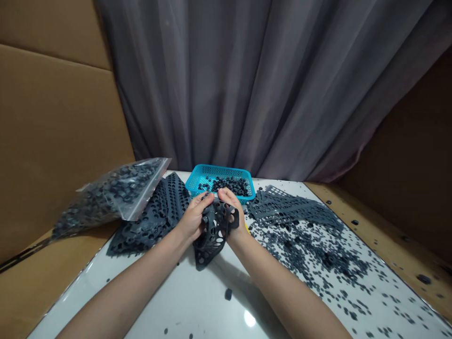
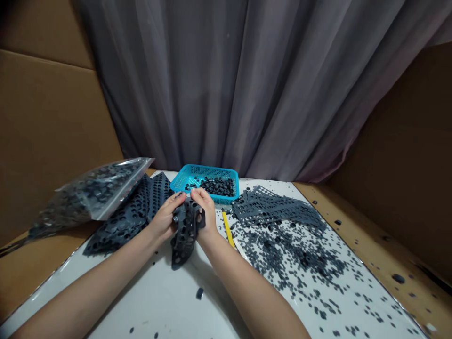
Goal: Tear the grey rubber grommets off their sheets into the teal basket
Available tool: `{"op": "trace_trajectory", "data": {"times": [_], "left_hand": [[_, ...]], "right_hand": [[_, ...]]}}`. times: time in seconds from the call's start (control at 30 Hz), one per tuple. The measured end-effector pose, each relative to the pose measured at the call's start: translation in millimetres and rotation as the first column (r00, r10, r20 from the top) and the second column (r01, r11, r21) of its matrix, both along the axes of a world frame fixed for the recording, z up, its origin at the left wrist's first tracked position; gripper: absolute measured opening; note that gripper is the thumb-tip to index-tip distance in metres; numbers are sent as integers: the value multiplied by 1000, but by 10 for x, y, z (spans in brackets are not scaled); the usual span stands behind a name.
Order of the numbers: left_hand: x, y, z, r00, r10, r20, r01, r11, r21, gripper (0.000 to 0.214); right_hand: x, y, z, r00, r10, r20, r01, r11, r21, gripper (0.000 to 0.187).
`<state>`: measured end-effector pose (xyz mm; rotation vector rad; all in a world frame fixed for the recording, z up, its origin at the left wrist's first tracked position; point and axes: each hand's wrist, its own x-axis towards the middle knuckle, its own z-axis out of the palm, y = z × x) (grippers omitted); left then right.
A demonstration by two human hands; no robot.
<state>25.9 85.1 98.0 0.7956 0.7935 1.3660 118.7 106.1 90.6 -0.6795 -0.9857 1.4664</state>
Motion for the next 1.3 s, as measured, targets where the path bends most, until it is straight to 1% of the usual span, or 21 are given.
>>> {"op": "trace_trajectory", "data": {"times": [0.07,0.13,0.17,0.2,0.23,0.3,0.33,0.43,0.53,0.6,0.63,0.7,0.73,0.77,0.8,0.83,0.9,0.97,1.07,1.13,1.3], "left_hand": [[-15,-16,35,998,27,59,-26,1000,-11,31],[-39,-45,93,995,26,93,-27,1000,11,33],[-52,-58,122,997,11,79,-13,999,34,34],[-65,-67,147,999,-5,50,2,998,58,35],[-79,-70,166,1000,-19,5,19,997,75,35],[-107,-59,177,992,-40,-116,49,996,72,32],[-121,-45,170,983,-45,-175,55,997,53,32],[-164,3,123,952,-60,-301,58,998,-17,33],[-206,39,84,906,-84,-414,98,995,12,33],[-232,47,88,867,-100,-488,153,986,70,35],[-242,46,100,851,-111,-513,181,979,89,36],[-256,33,141,831,-146,-536,236,966,103,34],[-259,23,168,823,-157,-546,256,961,109,32],[-260,12,196,816,-161,-555,271,955,120,29],[-259,1,224,811,-162,-562,282,950,134,26],[-257,-9,248,812,-153,-563,284,947,151,23],[-248,-25,282,824,-113,-555,256,948,187,20],[-239,-39,289,842,-65,-536,212,953,218,21],[-230,-61,267,859,-48,-510,186,957,223,25],[-223,-78,252,866,-55,-497,189,956,224,23],[-185,-116,240,859,-55,-509,197,953,229,23]], "right_hand": [[93,136,-3,1000,-27,-7,27,999,18,42],[231,305,-5,996,-90,29,87,991,100,42],[309,391,-11,984,-148,103,130,977,169,41],[391,471,-24,952,-231,203,177,951,252,38],[473,543,-45,897,-314,312,207,920,332,37],[630,658,-115,755,-429,497,207,874,440,36],[700,702,-163,696,-453,557,192,865,464,35],[853,798,-329,592,-478,649,165,860,483,27],[904,849,-417,498,-514,699,165,847,505,30],[888,827,-356,442,-572,691,178,811,557,38],[869,786,-281,427,-615,663,194,779,597,40],[811,634,-64,461,-674,577,200,712,673,32],[775,527,63,510,-669,540,176,696,696,25],[737,408,189,575,-610,546,76,704,707,19],[699,285,305,593,-510,623,-110,715,690,18],[662,169,404,558,-455,694,-263,696,668,19],[602,-14,533,459,-446,769,-388,677,625,22],[571,-107,580,388,-470,793,-396,692,603,24],[572,-122,568,360,-453,815,-400,715,574,26],[584,-105,550,373,-419,828,-412,725,552,27],[580,-89,508,444,-272,854,-433,769,470,26]]}}
